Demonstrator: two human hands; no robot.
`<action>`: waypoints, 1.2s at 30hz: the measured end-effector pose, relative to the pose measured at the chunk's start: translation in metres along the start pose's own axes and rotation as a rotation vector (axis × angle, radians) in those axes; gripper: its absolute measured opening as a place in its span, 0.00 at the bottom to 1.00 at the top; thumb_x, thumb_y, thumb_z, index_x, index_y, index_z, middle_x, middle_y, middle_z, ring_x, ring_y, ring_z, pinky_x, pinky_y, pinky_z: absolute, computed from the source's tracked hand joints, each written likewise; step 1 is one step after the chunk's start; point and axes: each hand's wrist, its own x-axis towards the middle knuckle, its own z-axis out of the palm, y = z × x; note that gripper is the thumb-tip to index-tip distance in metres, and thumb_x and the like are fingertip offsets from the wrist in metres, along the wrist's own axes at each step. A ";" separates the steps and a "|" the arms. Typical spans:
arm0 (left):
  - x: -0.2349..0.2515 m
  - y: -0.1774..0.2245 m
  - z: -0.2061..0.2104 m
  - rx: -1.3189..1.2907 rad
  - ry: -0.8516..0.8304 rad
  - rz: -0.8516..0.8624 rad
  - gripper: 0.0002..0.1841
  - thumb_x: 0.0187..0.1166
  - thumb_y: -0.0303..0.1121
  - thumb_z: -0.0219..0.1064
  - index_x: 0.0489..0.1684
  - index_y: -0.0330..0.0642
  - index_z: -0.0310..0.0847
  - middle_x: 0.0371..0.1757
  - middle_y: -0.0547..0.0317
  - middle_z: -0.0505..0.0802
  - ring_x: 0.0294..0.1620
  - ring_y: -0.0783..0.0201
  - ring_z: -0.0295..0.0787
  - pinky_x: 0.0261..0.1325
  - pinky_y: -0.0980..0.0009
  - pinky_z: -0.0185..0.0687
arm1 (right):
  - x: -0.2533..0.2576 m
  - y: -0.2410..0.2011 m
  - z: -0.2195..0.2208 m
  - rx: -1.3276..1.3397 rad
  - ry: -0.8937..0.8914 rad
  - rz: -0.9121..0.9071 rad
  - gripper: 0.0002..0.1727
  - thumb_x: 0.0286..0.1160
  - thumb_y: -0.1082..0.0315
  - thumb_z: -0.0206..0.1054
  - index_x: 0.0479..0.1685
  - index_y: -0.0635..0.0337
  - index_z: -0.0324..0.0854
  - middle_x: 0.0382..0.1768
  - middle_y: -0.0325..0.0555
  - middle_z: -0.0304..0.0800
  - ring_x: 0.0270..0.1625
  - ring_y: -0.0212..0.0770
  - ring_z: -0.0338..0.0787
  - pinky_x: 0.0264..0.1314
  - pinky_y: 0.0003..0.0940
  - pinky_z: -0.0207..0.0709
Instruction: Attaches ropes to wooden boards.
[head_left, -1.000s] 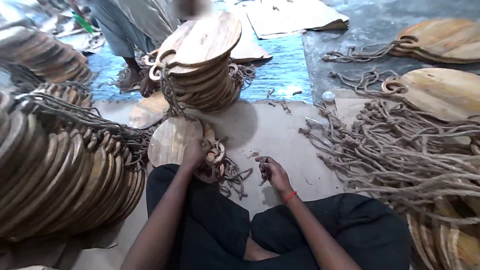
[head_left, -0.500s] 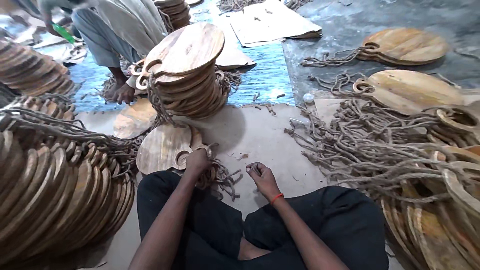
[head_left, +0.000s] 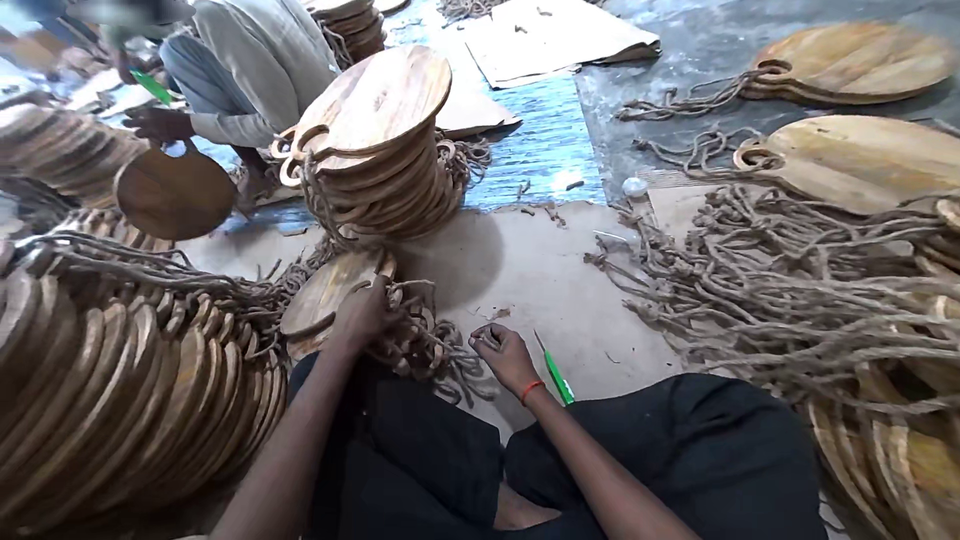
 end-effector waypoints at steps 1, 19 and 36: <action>-0.002 -0.005 -0.005 0.014 0.005 0.018 0.31 0.73 0.45 0.79 0.74 0.43 0.77 0.51 0.39 0.93 0.55 0.35 0.91 0.58 0.33 0.82 | 0.003 -0.003 0.004 -0.004 0.011 -0.004 0.12 0.77 0.59 0.74 0.49 0.57 0.90 0.41 0.47 0.92 0.43 0.42 0.90 0.52 0.47 0.82; -0.075 -0.064 -0.099 -0.050 0.868 0.176 0.17 0.87 0.39 0.63 0.65 0.41 0.89 0.32 0.35 0.92 0.27 0.36 0.87 0.33 0.32 0.76 | 0.020 -0.029 0.065 -0.349 -0.107 -0.007 0.37 0.65 0.48 0.81 0.76 0.51 0.81 0.73 0.54 0.83 0.72 0.56 0.84 0.74 0.59 0.76; -0.077 -0.063 -0.089 -0.183 0.887 0.092 0.16 0.79 0.41 0.73 0.50 0.34 0.91 0.28 0.43 0.91 0.25 0.45 0.84 0.33 0.40 0.77 | 0.044 -0.082 0.088 -0.536 -0.245 0.068 0.36 0.75 0.59 0.71 0.84 0.59 0.69 0.74 0.62 0.82 0.75 0.61 0.83 0.75 0.63 0.74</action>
